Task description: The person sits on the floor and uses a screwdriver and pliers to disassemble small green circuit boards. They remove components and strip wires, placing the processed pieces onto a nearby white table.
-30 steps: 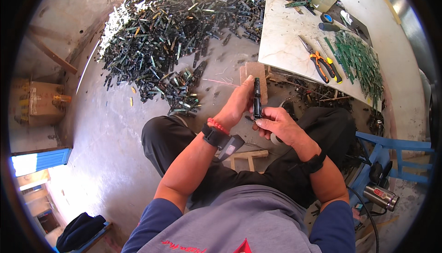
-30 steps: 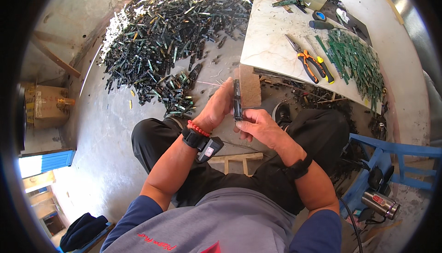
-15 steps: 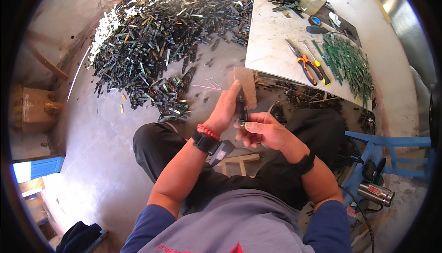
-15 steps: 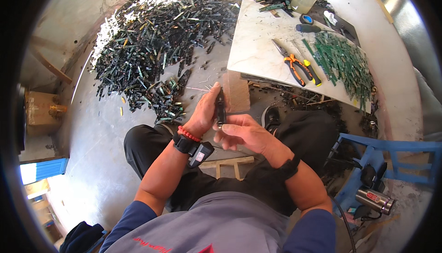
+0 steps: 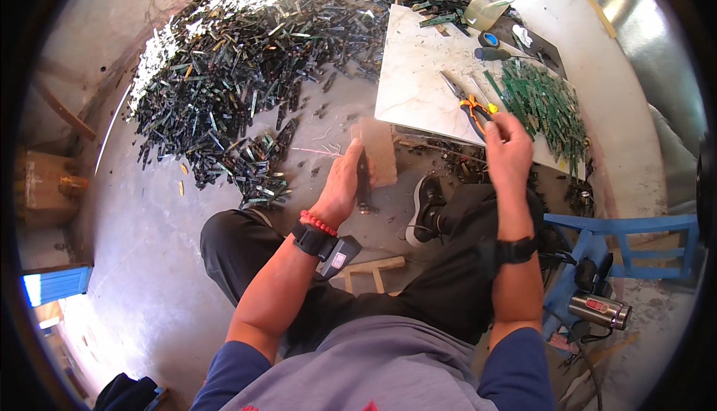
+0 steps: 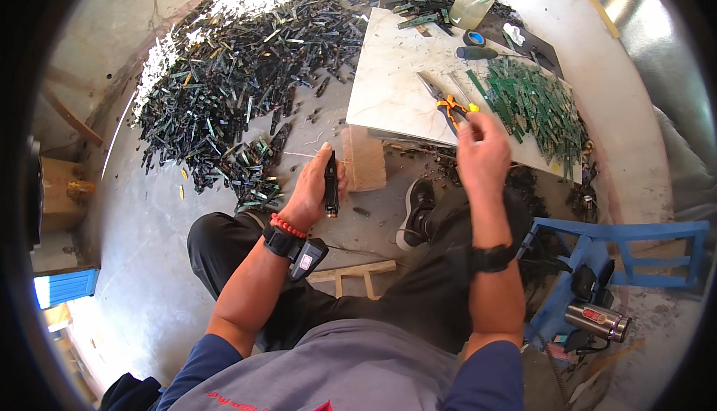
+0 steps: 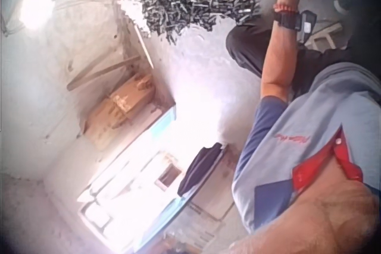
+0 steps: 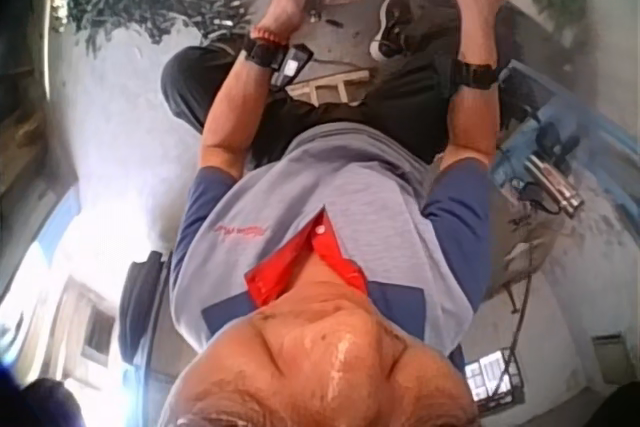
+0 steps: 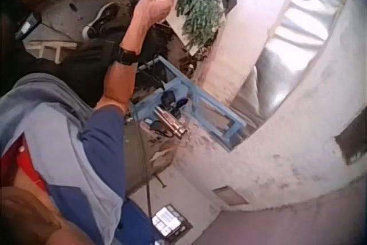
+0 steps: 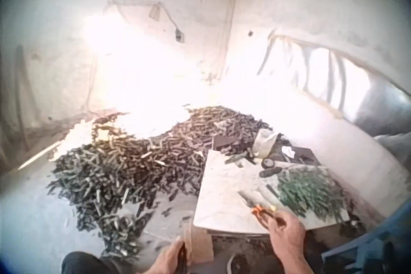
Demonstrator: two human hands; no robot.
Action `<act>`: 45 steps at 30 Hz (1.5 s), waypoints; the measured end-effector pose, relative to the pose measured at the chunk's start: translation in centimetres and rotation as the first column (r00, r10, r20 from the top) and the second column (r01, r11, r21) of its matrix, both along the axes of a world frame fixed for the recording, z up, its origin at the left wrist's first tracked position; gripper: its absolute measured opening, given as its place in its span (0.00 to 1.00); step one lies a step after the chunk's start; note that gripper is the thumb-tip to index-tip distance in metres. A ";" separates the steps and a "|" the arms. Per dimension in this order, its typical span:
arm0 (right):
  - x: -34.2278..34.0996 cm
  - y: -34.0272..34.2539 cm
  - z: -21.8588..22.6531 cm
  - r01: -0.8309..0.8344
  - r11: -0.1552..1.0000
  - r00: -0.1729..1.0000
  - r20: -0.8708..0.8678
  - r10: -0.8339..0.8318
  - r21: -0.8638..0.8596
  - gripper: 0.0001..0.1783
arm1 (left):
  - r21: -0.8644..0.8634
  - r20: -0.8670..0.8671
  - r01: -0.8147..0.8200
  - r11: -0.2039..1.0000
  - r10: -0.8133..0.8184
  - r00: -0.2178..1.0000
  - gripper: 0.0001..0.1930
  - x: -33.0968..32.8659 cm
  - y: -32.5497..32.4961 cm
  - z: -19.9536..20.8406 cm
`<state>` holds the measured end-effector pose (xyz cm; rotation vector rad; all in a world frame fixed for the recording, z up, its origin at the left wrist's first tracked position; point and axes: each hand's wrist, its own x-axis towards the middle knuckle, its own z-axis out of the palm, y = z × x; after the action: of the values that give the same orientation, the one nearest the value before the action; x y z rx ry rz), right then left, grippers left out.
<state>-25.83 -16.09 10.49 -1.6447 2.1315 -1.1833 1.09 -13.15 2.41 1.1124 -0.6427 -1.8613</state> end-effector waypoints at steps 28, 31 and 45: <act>-0.9 -2.9 -0.6 -0.258 0.945 0.928 -0.222 0.301 0.202 0.21 | -0.018 0.016 -0.002 1.000 0.002 1.000 0.28 0.1 -0.3 0.8; 1.0 0.3 1.0 -0.431 0.882 0.691 0.699 0.185 0.192 0.22 | -0.025 0.058 -0.009 1.000 0.010 0.998 0.26 0.1 -0.3 1.7; 6.4 10.6 1.8 -0.923 0.316 0.225 0.974 -0.014 0.218 0.28 | -0.068 0.221 -0.027 0.997 0.041 0.974 0.27 0.3 -0.2 1.0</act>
<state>-19.42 -5.53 12.29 -0.7669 0.8268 -0.3550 1.38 -13.35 3.44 1.2927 -0.7999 -1.6885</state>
